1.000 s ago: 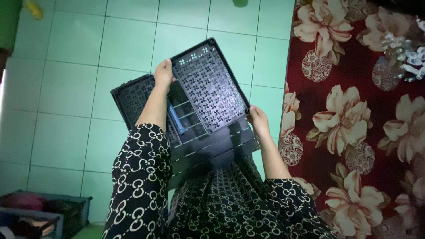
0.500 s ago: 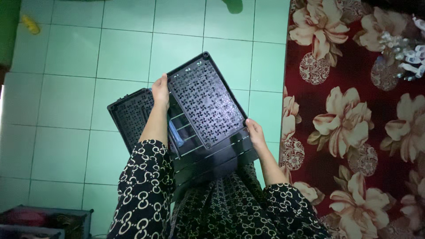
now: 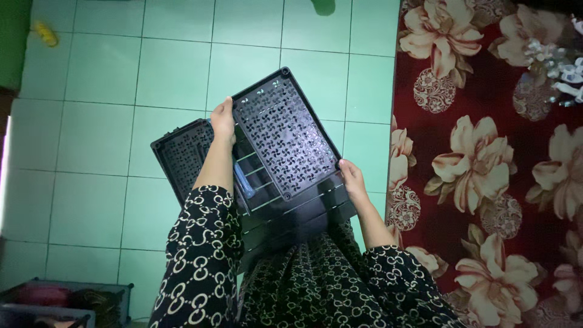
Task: The person assembles a small black plastic table by inserting four legs into the tabletop and then placing a perforated tray on top. The person handles the legs and tray one at a time, aligning and securing them into place.
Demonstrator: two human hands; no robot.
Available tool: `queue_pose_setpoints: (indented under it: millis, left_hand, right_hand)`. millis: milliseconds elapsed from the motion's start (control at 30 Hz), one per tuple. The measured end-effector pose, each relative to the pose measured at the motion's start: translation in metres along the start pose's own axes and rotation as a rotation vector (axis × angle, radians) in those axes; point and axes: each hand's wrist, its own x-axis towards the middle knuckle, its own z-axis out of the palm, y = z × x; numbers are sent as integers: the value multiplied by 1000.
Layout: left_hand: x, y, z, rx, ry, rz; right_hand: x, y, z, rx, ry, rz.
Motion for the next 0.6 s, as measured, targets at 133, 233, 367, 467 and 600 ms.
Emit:
queue_pose_setpoints:
  millis: [133,233,367,467,600]
  left_hand:
    - [-23,-5,-4,46,-3,-41]
    - [-76,-38,-17,83,-20,-98]
    - [-196,-100,-33,253,-222,52]
    - [-266,-127,-18,268,-182,-89]
    - [-319,-141,16,5,26,-187]
  right_hand:
    - [4,-3,1,84,-19,44]
    - [9,-12,0,142,-54,131]
    - [10,-36,-8,39,-194,164]
    - [17,-53,-14,70,-349,213]
    - [25,-64,-20,16,-500,199]
